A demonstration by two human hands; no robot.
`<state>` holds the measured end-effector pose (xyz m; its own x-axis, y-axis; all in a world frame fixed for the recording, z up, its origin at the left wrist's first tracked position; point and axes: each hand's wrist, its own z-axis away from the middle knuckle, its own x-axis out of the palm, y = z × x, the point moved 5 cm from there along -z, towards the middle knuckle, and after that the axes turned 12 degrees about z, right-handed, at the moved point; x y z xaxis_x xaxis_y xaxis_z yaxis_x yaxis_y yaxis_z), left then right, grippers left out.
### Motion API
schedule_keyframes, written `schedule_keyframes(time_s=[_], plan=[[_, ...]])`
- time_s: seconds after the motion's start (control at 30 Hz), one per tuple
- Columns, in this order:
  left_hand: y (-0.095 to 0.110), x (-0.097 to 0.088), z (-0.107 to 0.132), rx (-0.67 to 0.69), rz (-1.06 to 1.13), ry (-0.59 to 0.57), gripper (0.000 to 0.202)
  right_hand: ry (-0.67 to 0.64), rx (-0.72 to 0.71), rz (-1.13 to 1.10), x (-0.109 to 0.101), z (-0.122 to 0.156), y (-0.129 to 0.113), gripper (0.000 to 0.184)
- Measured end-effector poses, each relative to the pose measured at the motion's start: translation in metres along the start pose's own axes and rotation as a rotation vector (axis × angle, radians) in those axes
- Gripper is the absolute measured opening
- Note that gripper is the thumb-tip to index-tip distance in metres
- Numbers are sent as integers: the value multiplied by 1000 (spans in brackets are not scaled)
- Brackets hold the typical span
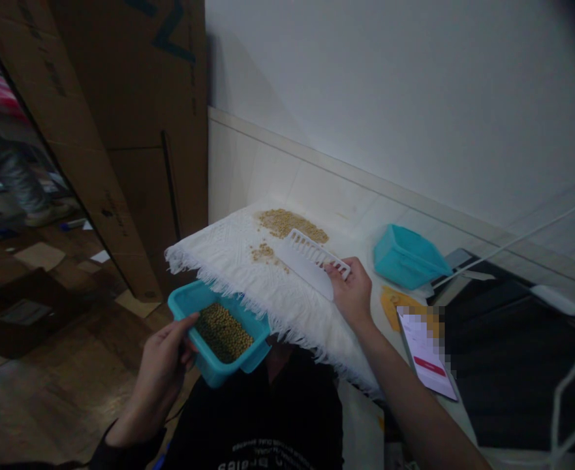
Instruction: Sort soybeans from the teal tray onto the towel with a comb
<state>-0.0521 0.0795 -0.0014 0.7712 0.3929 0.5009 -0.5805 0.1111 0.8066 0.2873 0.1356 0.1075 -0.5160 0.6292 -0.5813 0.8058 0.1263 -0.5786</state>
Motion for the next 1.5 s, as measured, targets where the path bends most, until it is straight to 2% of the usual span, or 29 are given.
schedule_keyframes(time_s=[0.27, 0.47, 0.63, 0.8, 0.93, 1.13, 1.33, 1.5], plan=[[-7, 4, 3, -39, -11, -15, 40, -38, 2, -4, -3, 3, 7, 32], [-11, 7, 7, -53, 9, -22, 39, 11, 12, -11, -16, 9, 9, 30], [-10, 9, 7, -37, -12, -34, 39, 2, 33, -19, -23, 17, 4, 30], [-8, 10, 10, -31, -11, -21, 39, 60, 57, -11, -31, 23, 0, 31], [-8, 13, 12, -30, -3, -35, 39, 39, 55, 24, -31, 28, 6, 31], [-9, 12, 11, -32, 0, -29, 38, 96, 68, 63, -34, 33, 14, 31], [-8, 13, 12, -17, -23, -43, 38, 51, 69, -13, -28, 39, 8, 32], [-9, 12, 10, -29, 1, -43, 39, 28, 53, -48, -20, 33, 1, 32]])
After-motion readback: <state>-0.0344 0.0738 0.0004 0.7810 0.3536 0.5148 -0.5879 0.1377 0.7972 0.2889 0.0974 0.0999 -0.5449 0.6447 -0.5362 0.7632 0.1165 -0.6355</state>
